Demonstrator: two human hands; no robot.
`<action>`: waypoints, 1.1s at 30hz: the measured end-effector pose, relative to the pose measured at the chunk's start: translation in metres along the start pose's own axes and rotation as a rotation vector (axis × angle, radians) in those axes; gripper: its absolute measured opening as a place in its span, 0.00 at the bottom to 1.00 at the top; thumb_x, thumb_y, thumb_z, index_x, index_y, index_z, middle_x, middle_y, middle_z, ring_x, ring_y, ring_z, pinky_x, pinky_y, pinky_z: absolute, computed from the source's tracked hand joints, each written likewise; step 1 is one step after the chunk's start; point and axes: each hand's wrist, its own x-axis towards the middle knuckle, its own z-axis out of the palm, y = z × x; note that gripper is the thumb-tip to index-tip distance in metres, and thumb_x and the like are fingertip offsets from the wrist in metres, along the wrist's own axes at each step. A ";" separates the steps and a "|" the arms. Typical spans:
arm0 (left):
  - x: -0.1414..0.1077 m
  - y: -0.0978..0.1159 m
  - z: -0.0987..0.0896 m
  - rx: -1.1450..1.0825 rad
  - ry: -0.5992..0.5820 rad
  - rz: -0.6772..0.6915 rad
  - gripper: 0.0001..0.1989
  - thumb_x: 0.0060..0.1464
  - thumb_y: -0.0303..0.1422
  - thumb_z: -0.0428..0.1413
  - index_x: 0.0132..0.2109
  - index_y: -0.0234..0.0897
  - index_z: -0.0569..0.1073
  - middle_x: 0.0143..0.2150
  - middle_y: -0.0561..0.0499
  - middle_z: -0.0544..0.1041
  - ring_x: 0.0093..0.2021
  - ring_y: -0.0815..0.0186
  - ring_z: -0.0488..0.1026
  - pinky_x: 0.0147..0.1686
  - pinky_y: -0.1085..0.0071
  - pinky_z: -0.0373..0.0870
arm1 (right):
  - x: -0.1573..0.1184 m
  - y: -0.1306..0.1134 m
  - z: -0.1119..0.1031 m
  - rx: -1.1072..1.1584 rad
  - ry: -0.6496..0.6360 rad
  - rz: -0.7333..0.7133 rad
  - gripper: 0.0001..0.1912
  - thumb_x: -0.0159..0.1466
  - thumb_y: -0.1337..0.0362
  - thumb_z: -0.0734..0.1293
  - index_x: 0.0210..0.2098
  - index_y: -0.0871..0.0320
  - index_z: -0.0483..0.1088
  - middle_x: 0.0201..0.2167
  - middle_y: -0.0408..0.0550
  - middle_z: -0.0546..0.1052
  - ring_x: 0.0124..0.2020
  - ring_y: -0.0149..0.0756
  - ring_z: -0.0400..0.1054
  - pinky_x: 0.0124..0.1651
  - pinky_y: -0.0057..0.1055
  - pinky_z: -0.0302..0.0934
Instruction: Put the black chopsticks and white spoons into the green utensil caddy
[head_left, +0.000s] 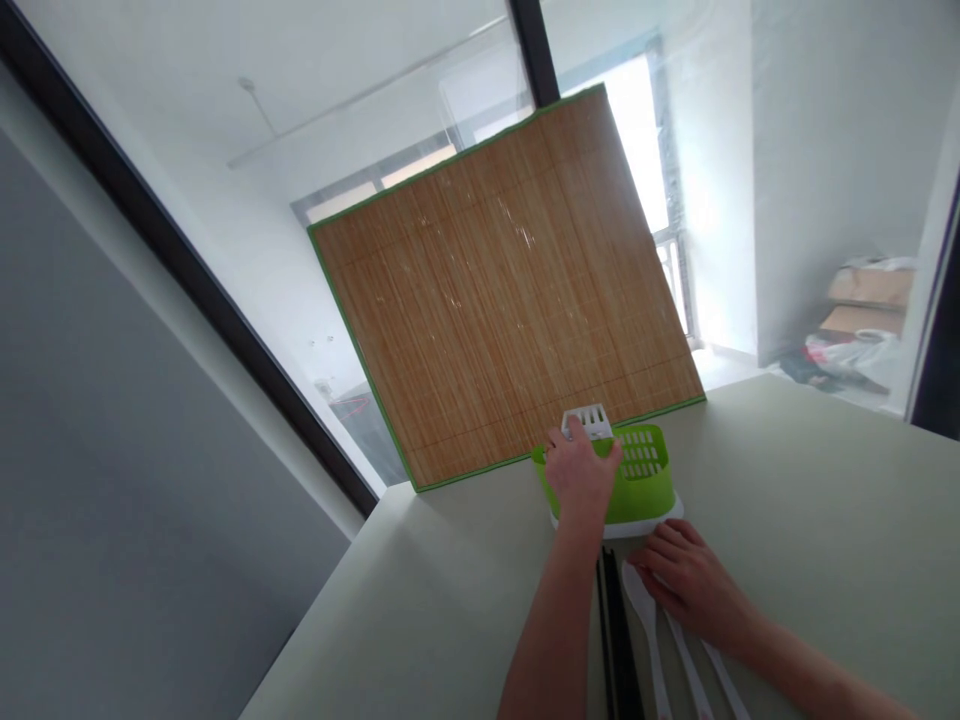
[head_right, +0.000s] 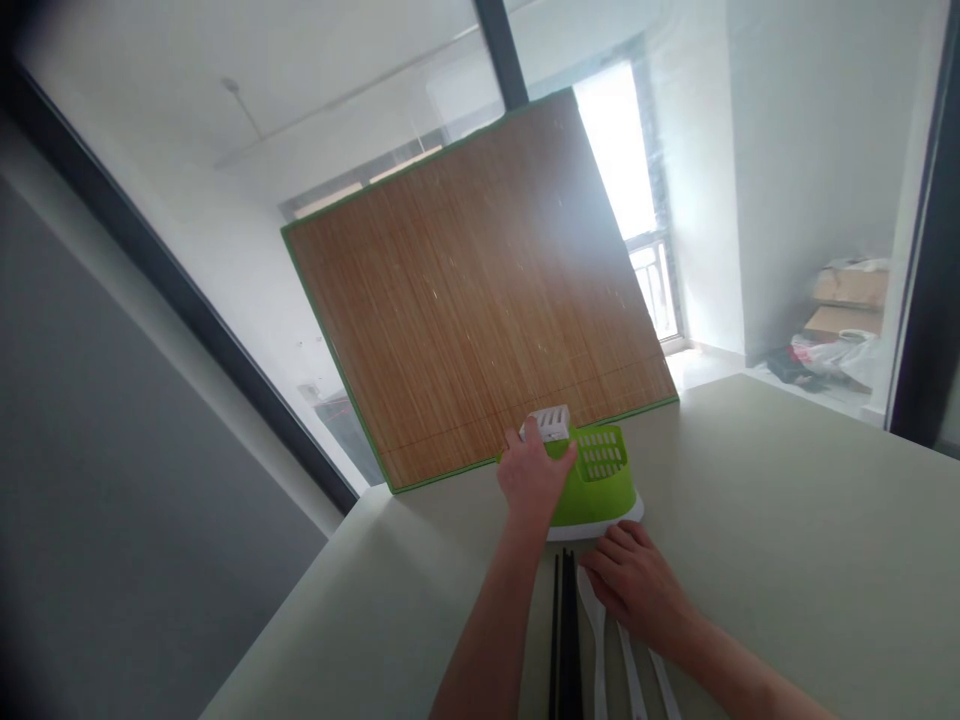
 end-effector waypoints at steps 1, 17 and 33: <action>-0.003 0.003 0.000 -0.003 0.002 0.007 0.35 0.50 0.56 0.51 0.58 0.38 0.61 0.44 0.41 0.67 0.41 0.55 0.71 0.35 0.65 0.67 | 0.000 0.000 0.000 -0.010 0.006 0.017 0.11 0.65 0.68 0.58 0.37 0.54 0.71 0.29 0.46 0.72 0.36 0.39 0.63 0.47 0.40 0.51; -0.037 0.008 0.000 -0.027 -0.022 0.067 0.36 0.52 0.53 0.50 0.62 0.39 0.58 0.44 0.42 0.67 0.45 0.55 0.67 0.38 0.66 0.67 | -0.006 0.025 0.007 -0.170 0.082 0.174 0.08 0.64 0.64 0.60 0.38 0.53 0.71 0.34 0.47 0.75 0.39 0.42 0.65 0.43 0.39 0.52; -0.107 -0.094 -0.001 -0.053 -0.399 0.043 0.20 0.62 0.43 0.41 0.33 0.42 0.74 0.31 0.48 0.76 0.34 0.62 0.74 0.34 0.68 0.66 | -0.002 0.005 0.000 -0.074 -0.021 0.163 0.07 0.64 0.65 0.61 0.37 0.51 0.71 0.34 0.46 0.74 0.40 0.42 0.64 0.45 0.41 0.52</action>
